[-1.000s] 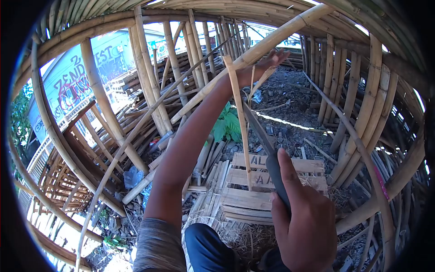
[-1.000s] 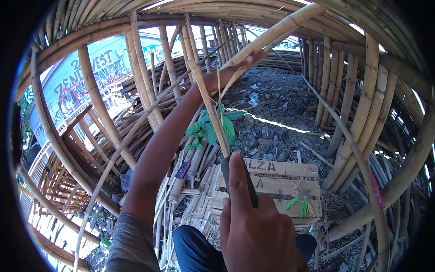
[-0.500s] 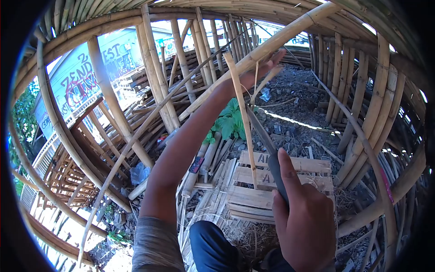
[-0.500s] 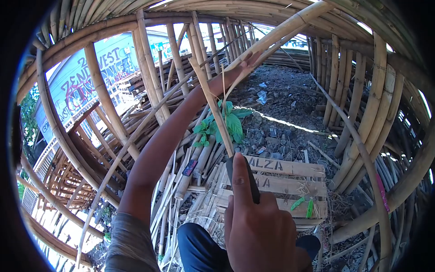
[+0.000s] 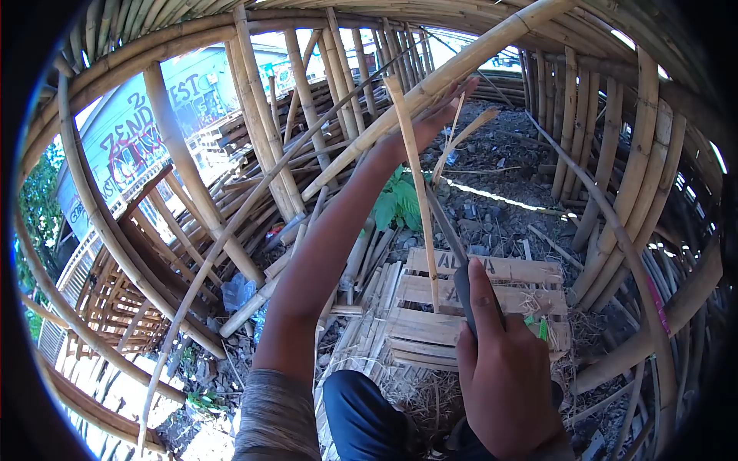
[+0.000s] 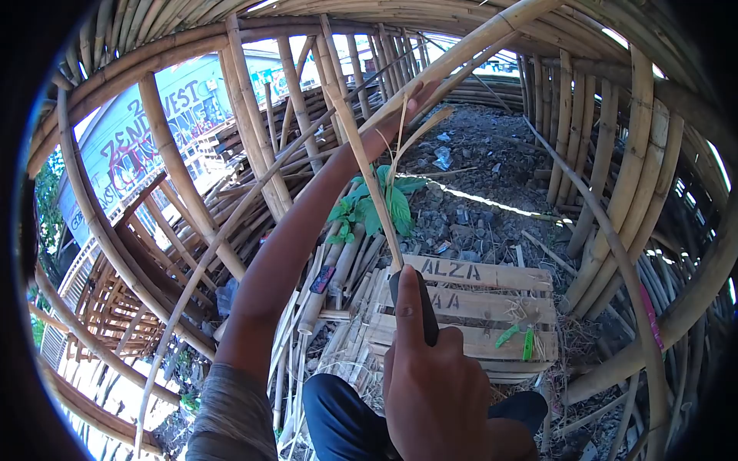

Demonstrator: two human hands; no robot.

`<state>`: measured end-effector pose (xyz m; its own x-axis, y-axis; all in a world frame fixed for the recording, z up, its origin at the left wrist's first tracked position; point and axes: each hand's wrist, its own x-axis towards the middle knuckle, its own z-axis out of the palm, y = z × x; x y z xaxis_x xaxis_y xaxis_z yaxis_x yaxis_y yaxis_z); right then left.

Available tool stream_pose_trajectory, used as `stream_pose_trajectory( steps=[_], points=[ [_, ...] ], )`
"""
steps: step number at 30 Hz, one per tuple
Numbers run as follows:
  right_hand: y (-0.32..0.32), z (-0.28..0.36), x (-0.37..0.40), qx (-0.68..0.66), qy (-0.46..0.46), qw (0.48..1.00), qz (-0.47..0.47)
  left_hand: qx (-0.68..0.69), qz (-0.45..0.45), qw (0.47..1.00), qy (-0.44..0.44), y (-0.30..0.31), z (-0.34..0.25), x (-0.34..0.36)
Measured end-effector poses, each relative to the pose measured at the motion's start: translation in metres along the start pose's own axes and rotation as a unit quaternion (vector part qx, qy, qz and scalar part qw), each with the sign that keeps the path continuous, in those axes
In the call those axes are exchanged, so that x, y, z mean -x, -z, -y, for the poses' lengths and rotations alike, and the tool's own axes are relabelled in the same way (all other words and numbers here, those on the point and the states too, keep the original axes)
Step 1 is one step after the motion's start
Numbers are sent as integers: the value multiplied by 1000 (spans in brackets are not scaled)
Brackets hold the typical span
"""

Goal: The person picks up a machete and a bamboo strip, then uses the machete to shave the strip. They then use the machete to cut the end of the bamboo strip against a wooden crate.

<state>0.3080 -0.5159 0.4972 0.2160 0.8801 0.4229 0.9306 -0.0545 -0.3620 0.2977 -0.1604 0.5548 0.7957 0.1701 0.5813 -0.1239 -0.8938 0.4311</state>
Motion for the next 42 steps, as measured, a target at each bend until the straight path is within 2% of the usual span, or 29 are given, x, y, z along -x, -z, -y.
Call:
stream_pose_trajectory(
  steps=[3, 4, 5, 7, 11, 15, 17, 18, 19, 21, 22, 24, 27, 29, 31, 32, 33, 35, 37, 39, 42],
  points=[
    [0, 0, 0, 11, -2, 1000, 3, -76, -39, 996, -4, 29, -16, -12],
    [2, -1, -1, 17, -2, 1000, 20, -95, -53, 993, -40, 32, -18, -13],
    [5, -1, -4, 17, -3, 1000, 22, -93, -54, 993, -39, 15, -1, -6],
    [12, -1, -8, -18, -28, 994, 101, -98, 46, 994, 15, -39, 48, 25],
    [-4, -8, -8, -27, -30, 994, 101, -33, 45, 998, 16, -36, 35, 23],
    [-14, -9, -10, -30, -28, 993, 110, -9, 24, 1000, -11, -15, 38, 20],
    [-12, -9, -9, -19, -17, 992, 123, -57, -48, 997, -2, -19, 45, 24],
    [-12, -11, -8, -18, -20, 991, 127, -41, 69, 996, 35, -37, 43, 43],
    [-12, -13, -5, -11, -22, 989, 144, -30, 98, 993, 49, -49, 50, 46],
    [-16, -17, 0, -7, -26, 988, 154, 88, 68, 992, 61, -55, 53, 43],
    [-25, -21, -1, -11, -29, 990, 138, 85, 72, 992, 58, -52, 48, 41],
    [-34, -25, -4, -9, -28, 993, 113, 37, -9, 999, 9, -36, 37, 33],
    [-37, -26, -7, -22, -31, 992, 118, -13, -40, 999, -25, -10, 20, 24],
    [-37, -28, -8, -26, -20, 992, 125, 11, -97, 994, -50, 3, 9, 26],
    [-39, -28, -9, -28, -21, 990, 136, 57, 2, 992, 116, -45, 86, 30],
    [-39, -30, -8, -27, -19, 988, 148, 61, -3, 991, 120, -49, 86, 36],
    [-41, -33, -8, -26, -19, 988, 153, 52, 0, 993, 101, -50, 84, 42],
    [-53, -41, -8, -26, 24, 995, 89, 32, 18, 997, 64, -47, 71, 52],
    [-63, -43, -7, -26, 17, 996, 86, 10, 26, 999, 18, -40, 58, 53],
    [-64, -44, -7, -24, 10, 996, 85, 55, 10, 998, 42, -27, 47, 45],
    [-56, -45, -2, -32, -10, 993, 110, -69, -59, 996, -7, -24, 49, 49]
  ],
)
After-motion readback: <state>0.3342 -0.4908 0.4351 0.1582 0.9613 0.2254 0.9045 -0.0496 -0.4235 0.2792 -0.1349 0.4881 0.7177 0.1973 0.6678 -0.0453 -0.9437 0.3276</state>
